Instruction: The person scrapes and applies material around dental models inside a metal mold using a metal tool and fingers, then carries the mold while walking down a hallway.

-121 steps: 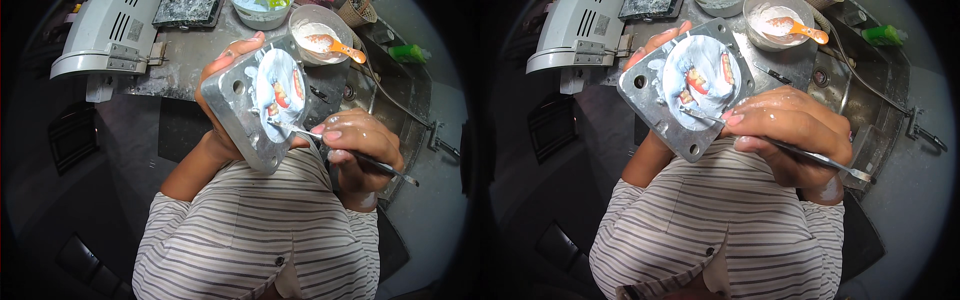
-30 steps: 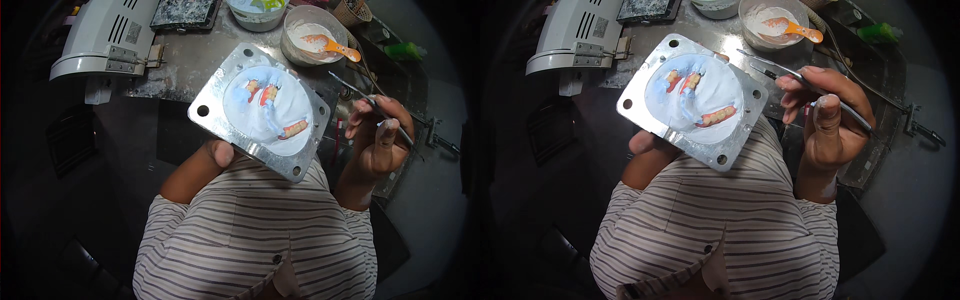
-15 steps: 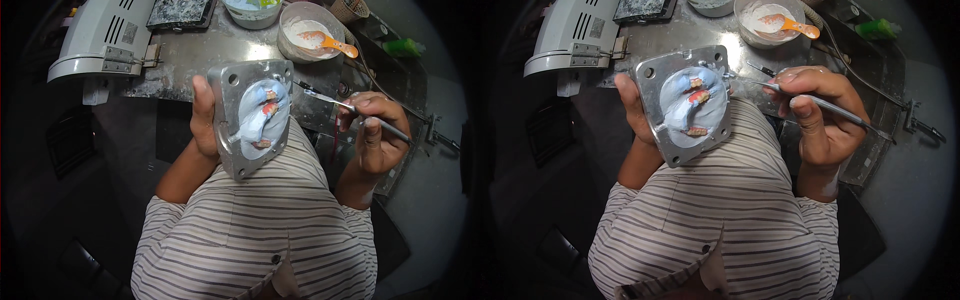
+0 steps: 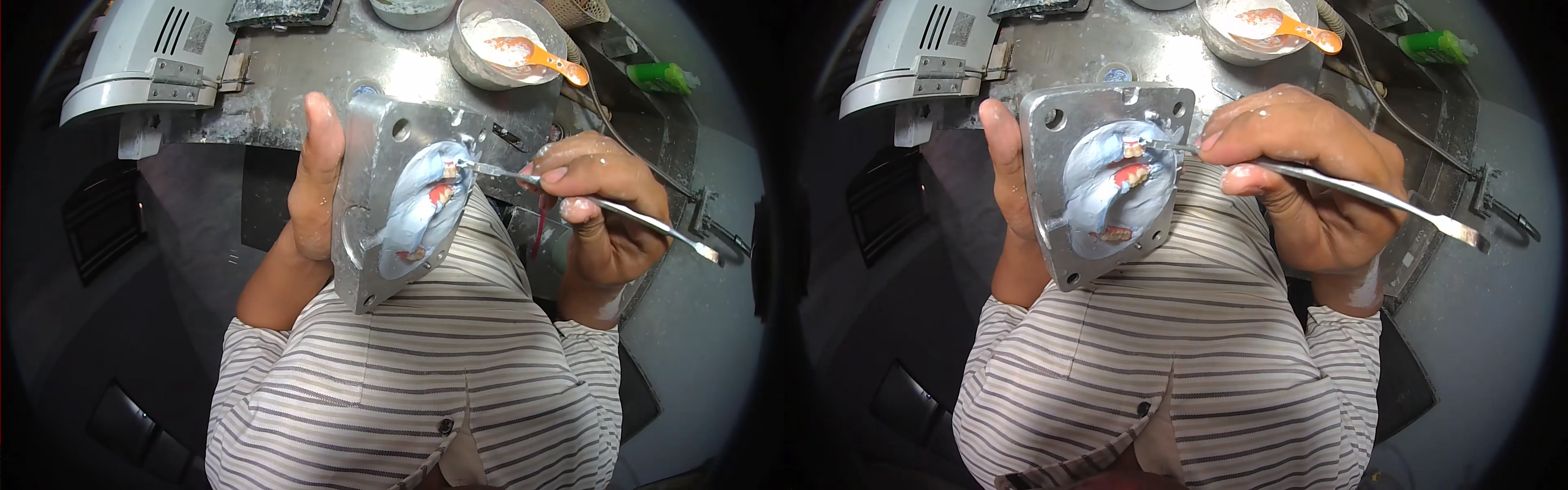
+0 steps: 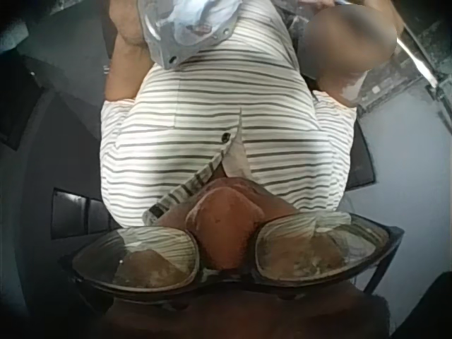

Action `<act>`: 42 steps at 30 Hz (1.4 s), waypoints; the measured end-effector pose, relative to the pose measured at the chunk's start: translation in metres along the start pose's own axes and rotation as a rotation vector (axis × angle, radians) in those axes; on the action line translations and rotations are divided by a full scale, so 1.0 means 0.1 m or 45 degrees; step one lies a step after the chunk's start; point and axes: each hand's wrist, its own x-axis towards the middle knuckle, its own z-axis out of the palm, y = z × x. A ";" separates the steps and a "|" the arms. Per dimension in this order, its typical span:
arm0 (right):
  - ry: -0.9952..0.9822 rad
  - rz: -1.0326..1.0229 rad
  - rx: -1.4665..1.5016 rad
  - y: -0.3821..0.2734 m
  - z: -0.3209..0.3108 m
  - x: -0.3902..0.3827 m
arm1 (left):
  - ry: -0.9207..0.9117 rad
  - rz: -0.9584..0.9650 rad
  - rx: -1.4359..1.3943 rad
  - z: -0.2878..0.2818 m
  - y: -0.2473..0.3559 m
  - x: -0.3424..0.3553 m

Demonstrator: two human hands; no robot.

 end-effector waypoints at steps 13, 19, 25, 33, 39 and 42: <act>-0.025 0.022 -0.030 0.02 0.04 0.05 | 0.096 -0.010 -0.097 0.02 0.04 0.02; 0.031 0.146 0.114 0.03 0.04 0.05 | -0.004 -0.149 -0.448 -0.05 0.04 0.07; 0.000 0.250 0.217 0.07 0.07 0.04 | 0.129 -0.249 -0.445 -0.07 0.04 0.04; -0.058 0.311 0.328 0.13 0.05 0.03 | 0.443 -0.462 -0.297 0.15 0.13 0.08; -0.074 0.212 0.415 0.16 0.04 0.04 | 0.540 -0.509 -0.356 0.22 0.13 0.09; -0.087 0.206 0.393 0.13 0.03 0.05 | 0.437 -0.484 -0.401 0.06 0.09 0.05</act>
